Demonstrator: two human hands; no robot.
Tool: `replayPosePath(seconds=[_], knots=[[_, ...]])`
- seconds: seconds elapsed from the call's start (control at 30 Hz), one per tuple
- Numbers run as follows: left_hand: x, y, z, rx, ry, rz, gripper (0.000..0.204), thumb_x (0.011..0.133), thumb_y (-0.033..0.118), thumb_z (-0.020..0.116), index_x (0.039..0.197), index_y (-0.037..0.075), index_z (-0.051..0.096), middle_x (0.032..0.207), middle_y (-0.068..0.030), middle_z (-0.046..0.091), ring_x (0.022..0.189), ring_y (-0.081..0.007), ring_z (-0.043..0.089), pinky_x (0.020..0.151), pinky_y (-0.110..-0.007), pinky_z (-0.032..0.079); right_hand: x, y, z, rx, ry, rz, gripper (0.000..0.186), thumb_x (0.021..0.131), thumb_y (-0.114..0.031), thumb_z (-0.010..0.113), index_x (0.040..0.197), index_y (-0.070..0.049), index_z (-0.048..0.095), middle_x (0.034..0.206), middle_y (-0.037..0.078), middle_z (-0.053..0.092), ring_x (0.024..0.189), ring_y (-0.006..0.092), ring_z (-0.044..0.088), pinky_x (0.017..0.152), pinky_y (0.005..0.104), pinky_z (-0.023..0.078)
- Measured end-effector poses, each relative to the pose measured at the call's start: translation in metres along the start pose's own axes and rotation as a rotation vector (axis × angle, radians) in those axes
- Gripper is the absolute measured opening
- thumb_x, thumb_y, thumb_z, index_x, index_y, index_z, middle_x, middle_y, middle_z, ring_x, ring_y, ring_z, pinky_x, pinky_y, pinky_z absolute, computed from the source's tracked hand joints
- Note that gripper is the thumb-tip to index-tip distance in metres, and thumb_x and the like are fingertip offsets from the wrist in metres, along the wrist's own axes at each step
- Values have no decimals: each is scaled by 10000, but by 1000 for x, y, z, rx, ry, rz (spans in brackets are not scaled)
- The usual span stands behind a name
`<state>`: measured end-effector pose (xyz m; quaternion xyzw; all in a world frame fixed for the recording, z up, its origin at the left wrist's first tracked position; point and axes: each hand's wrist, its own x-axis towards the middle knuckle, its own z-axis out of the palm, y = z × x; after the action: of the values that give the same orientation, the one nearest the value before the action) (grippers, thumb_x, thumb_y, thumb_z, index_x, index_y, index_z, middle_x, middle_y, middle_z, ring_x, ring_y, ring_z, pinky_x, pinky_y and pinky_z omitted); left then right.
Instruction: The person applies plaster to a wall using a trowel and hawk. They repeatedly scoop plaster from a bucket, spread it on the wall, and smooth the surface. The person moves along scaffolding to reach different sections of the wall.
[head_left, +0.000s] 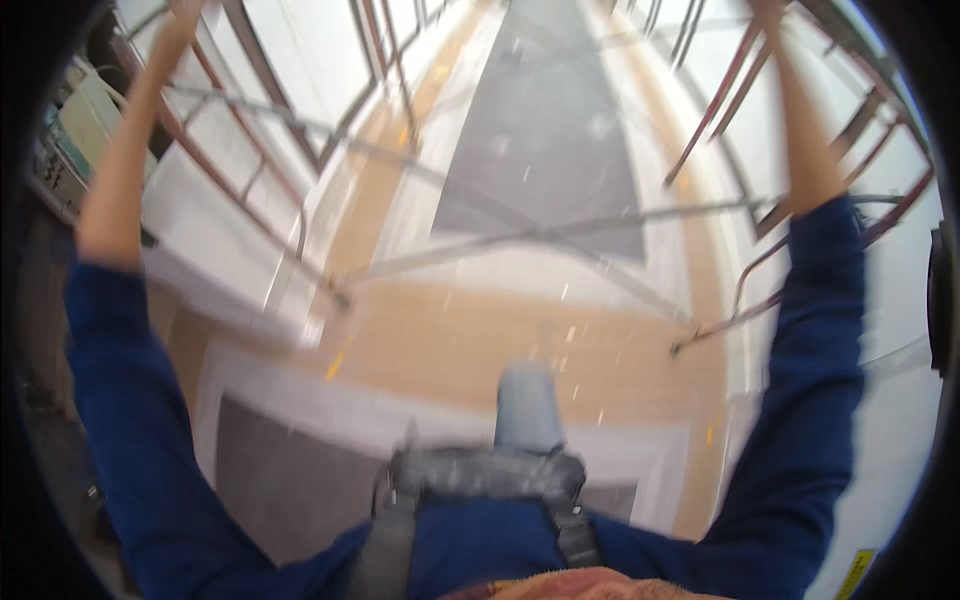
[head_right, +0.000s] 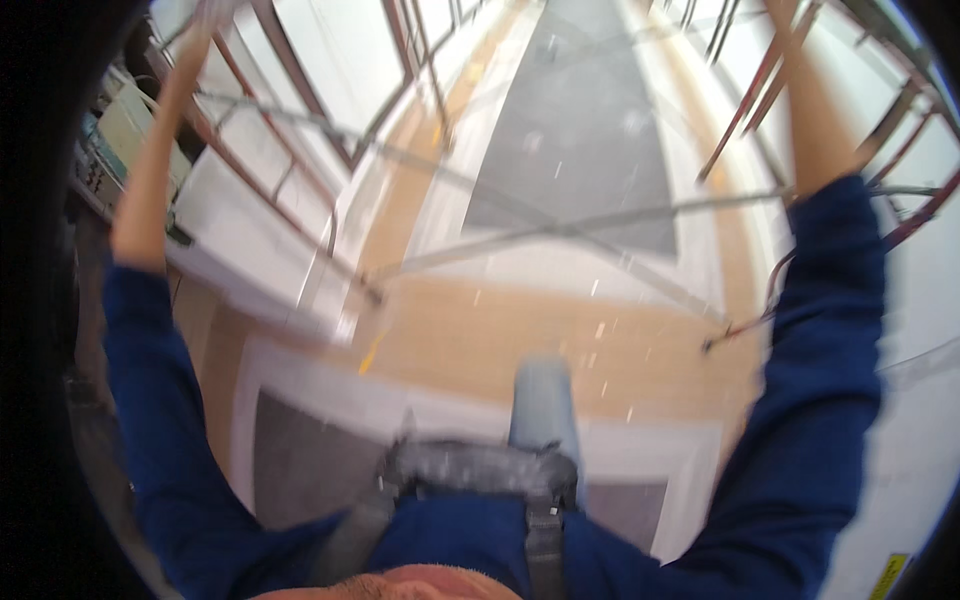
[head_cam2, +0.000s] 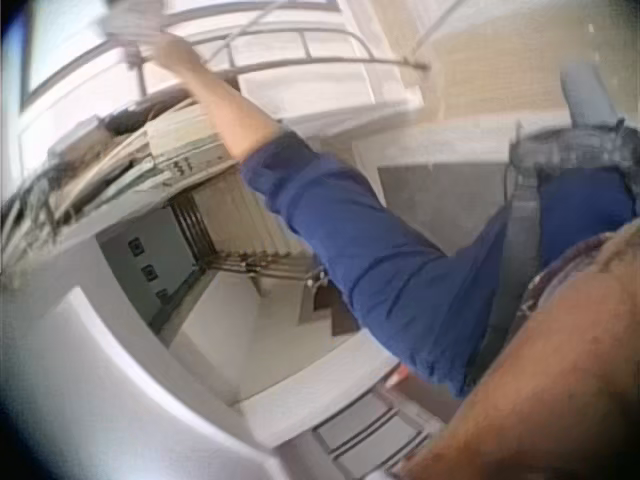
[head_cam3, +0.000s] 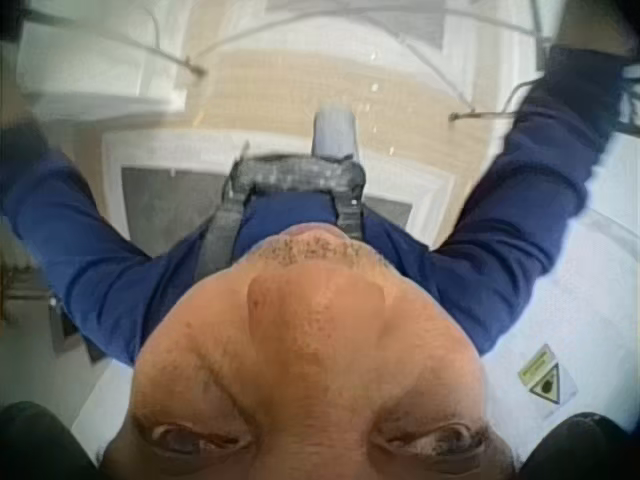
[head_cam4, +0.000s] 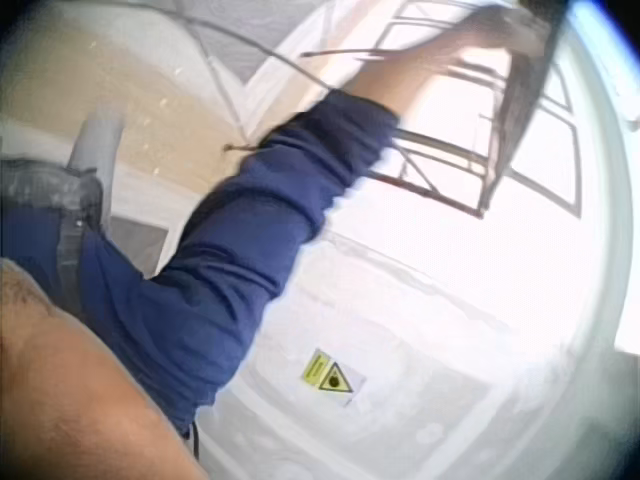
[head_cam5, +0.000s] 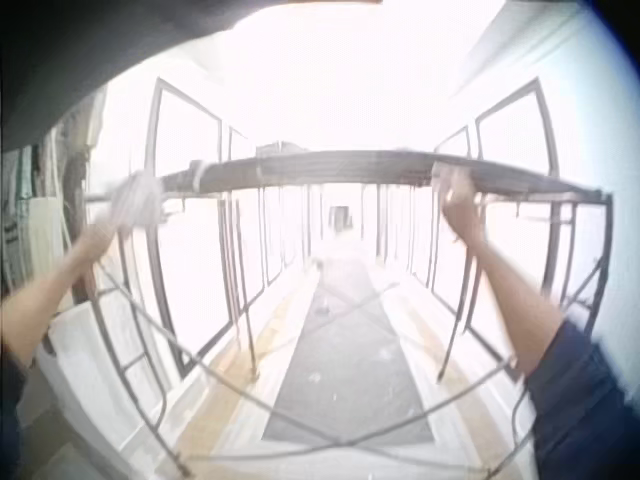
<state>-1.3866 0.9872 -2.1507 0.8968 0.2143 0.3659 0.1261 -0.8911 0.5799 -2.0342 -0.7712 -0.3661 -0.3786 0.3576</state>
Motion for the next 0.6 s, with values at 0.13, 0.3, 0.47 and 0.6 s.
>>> replayPosePath(seconds=[0.13,0.3,0.47,0.6], knots=[[-301,-138,-130,94,90,-500,272,898,288,599,738,79,671,654,-13,623,617,-147,576,634,-309,403,-237,-83,60,169,-36,153,194,950,-139,538,990,31,621,944,299,629,967,434,617,847,512,475],[-655,-194,-184,44,40,-1035,265,914,274,594,760,70,662,655,-9,609,579,-135,555,572,-301,394,-584,-186,-108,423,-596,638,428,909,-200,650,1283,-3,585,1189,193,664,1123,316,629,930,393,501],[-774,-197,-210,-237,30,-1388,257,931,259,588,782,61,654,655,-5,594,541,-123,534,511,-293,384,-557,-167,-290,238,-306,840,364,932,-108,548,1274,11,592,969,103,673,722,148,655,546,254,518],[-745,-271,-210,-522,123,-1261,251,945,248,583,800,54,648,655,-2,583,511,-114,517,461,-287,376,-391,-221,-341,199,-17,513,356,924,-117,556,1255,6,605,1005,128,706,815,152,665,734,289,532]])
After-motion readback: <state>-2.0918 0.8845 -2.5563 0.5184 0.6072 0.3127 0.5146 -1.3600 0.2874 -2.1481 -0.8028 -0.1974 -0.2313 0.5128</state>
